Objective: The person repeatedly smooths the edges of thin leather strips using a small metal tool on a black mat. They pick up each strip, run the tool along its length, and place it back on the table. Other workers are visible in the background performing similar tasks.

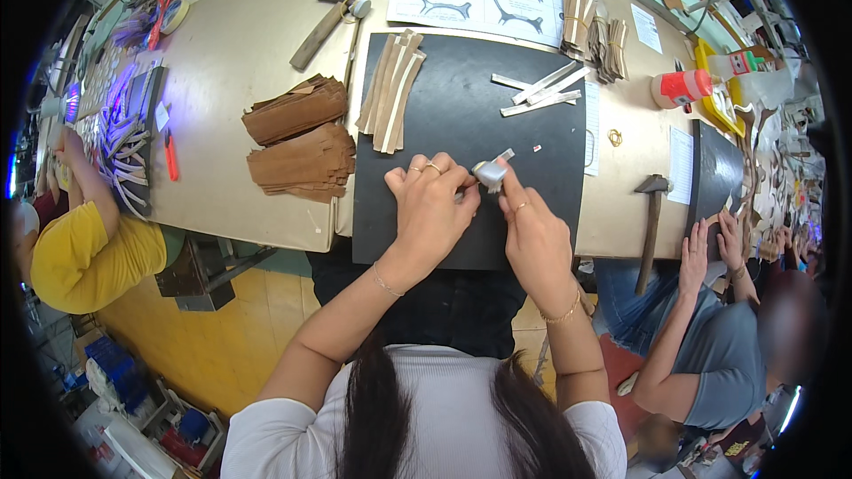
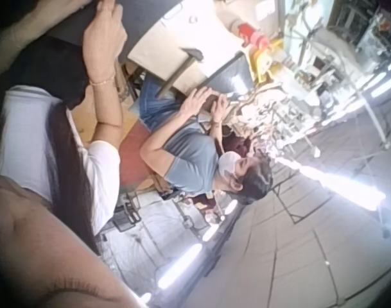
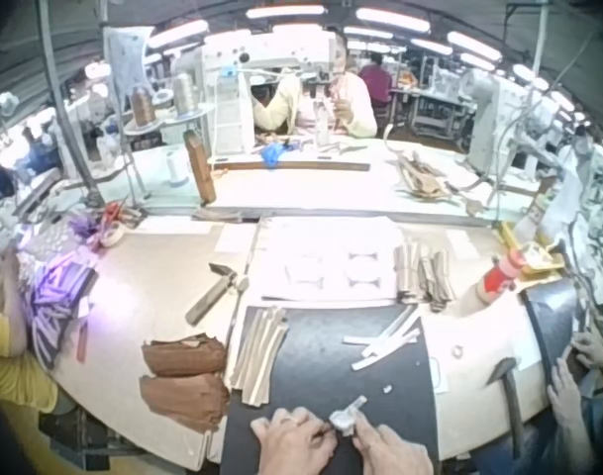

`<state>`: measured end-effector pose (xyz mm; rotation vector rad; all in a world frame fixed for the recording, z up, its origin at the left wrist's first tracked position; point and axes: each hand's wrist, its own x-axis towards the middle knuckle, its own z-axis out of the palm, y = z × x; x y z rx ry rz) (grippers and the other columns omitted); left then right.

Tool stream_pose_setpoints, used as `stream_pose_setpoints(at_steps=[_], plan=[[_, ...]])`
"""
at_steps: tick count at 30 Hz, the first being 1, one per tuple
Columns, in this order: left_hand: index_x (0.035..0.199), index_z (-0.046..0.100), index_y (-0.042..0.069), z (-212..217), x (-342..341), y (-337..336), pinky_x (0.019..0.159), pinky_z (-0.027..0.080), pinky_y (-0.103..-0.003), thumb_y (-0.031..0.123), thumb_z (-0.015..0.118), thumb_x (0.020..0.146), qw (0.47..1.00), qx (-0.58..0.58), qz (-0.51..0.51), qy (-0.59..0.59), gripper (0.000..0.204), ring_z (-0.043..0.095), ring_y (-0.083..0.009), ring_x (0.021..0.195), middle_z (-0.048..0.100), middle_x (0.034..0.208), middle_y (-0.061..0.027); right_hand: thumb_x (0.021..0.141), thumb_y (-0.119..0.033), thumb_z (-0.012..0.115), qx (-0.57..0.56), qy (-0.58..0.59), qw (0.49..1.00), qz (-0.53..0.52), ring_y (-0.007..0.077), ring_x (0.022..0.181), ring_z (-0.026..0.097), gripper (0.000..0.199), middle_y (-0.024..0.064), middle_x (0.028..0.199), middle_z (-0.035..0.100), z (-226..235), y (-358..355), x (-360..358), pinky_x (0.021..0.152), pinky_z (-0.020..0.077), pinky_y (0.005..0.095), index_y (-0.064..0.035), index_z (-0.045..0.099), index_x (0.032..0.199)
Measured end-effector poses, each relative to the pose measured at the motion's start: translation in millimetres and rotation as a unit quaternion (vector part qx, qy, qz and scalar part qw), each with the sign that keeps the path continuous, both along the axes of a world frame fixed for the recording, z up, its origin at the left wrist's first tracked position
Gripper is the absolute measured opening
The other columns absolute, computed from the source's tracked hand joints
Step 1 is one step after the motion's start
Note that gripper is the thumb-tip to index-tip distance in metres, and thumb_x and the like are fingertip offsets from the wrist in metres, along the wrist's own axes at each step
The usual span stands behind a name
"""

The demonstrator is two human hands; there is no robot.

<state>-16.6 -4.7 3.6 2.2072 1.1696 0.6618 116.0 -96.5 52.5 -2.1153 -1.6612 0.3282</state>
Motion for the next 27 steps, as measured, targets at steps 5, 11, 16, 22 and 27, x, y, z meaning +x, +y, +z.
stream_pose_setpoints(at_steps=[5, 11, 16, 22, 27], plan=[[0.081, 0.074, 0.012, -1.7, -0.8, -1.8, 0.084, 0.030, -0.040, 0.015, 0.080, 0.077, 1.000, 0.001, 0.004, -0.008, 0.008, 0.056, -0.0204, 0.088, 0.063, 0.085, 0.0016, 0.099, -0.011, 0.063, 0.048, 0.029, 0.997, -0.045, 0.0317, 0.064, 0.065, 0.054, 0.0108, 0.085, 0.061, 1.8, -3.8, 0.2, 0.058, 0.0526, 0.0427, -0.0184, 0.051, 0.152], [0.088, 0.075, 0.012, -1.1, -6.1, -6.9, 0.086, 0.029, -0.039, 0.017, 0.082, 0.078, 0.999, 0.038, 0.017, -0.010, 0.013, 0.055, -0.0199, 0.090, 0.063, 0.089, 0.0031, 0.101, -0.015, 0.061, -0.045, -0.035, 0.998, -0.016, 0.0315, 0.063, 0.066, 0.050, 0.0107, 0.084, 0.062, -0.1, -7.1, -4.6, 0.057, 0.0546, 0.0418, -0.0181, 0.054, 0.150], [0.088, 0.076, 0.013, -2.0, -12.7, -7.1, 0.086, 0.029, -0.039, 0.017, 0.082, 0.078, 1.000, 0.013, 0.014, -0.022, 0.012, 0.054, -0.0192, 0.090, 0.062, 0.089, 0.0038, 0.101, -0.015, 0.061, -0.040, -0.021, 0.999, -0.021, 0.0322, 0.064, 0.067, 0.049, 0.0108, 0.084, 0.062, -2.4, -7.6, -5.7, 0.057, 0.0545, 0.0423, -0.0173, 0.054, 0.150], [0.083, 0.074, 0.012, -3.2, -9.3, -5.3, 0.085, 0.029, -0.038, 0.015, 0.080, 0.078, 1.000, 0.008, 0.013, -0.022, 0.008, 0.053, -0.0195, 0.089, 0.061, 0.085, 0.0031, 0.101, -0.014, 0.061, -0.038, -0.031, 0.999, -0.019, 0.0324, 0.066, 0.067, 0.050, 0.0113, 0.085, 0.063, -1.3, -5.7, -2.8, 0.058, 0.0545, 0.0419, -0.0169, 0.053, 0.150], [0.079, 0.071, 0.012, -2.3, -8.1, -7.2, 0.085, 0.029, -0.039, 0.014, 0.079, 0.077, 1.000, 0.015, 0.014, -0.013, 0.008, 0.053, -0.0201, 0.089, 0.061, 0.085, 0.0027, 0.100, -0.014, 0.062, 0.041, 0.034, 0.998, -0.030, 0.0322, 0.064, 0.066, 0.051, 0.0109, 0.084, 0.061, 3.3, -8.8, -8.9, 0.057, 0.0536, 0.0421, -0.0175, 0.053, 0.150]])
